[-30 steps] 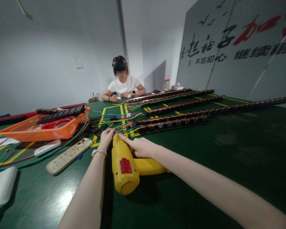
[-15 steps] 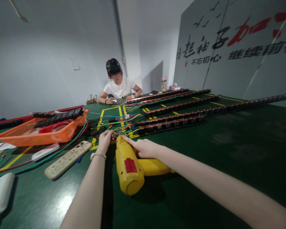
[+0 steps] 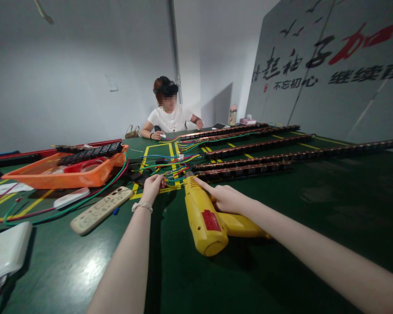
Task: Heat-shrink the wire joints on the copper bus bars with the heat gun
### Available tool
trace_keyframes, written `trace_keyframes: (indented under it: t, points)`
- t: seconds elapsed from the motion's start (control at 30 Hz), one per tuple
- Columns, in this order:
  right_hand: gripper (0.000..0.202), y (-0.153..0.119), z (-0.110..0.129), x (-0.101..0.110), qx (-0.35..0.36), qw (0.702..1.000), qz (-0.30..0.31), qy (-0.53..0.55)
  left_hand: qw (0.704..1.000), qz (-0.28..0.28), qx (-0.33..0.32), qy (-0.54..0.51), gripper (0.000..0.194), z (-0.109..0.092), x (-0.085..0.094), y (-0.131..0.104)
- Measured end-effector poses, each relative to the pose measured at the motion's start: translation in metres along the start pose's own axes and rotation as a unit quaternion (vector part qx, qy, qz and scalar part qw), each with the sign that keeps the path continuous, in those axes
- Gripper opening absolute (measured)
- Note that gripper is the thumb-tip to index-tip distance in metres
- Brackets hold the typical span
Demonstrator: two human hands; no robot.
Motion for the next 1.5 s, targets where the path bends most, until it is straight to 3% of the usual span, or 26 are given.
trace_keyframes:
  t: [0.47,0.77,0.97,1.2,1.5]
  points:
    - [0.089,-0.017,-0.013,0.0,-0.03,0.999,0.014,-0.025,0.997,0.005,-0.045,0.056,0.028,-0.002,-0.001,0.005]
    - [0.09,-0.006,0.009,0.0,0.01,0.999,0.022,-0.043,0.995,-0.006,-0.024,0.098,0.022,0.0,-0.002,0.005]
    - [0.091,0.015,0.035,-0.005,0.065,0.998,0.013,-0.019,0.989,-0.043,-0.052,0.13,0.027,-0.008,0.005,0.002]
    - [0.091,0.031,0.062,-0.003,0.112,0.993,-0.032,-0.013,0.993,-0.043,-0.056,0.096,0.03,-0.014,0.003,-0.002]
    - [0.091,0.032,0.065,-0.003,0.126,0.99,-0.052,-0.03,0.986,-0.043,-0.078,0.138,0.03,-0.023,0.002,-0.005]
Point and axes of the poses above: each hand's wrist, its own y-axis towards the middle knuckle, its own x-axis out of the back of the hand, z = x × y, the point moved 8 cm from there along y, towards the middle knuckle, and after that the axes turned 2 degrees about -x, right-handed, at the moved point
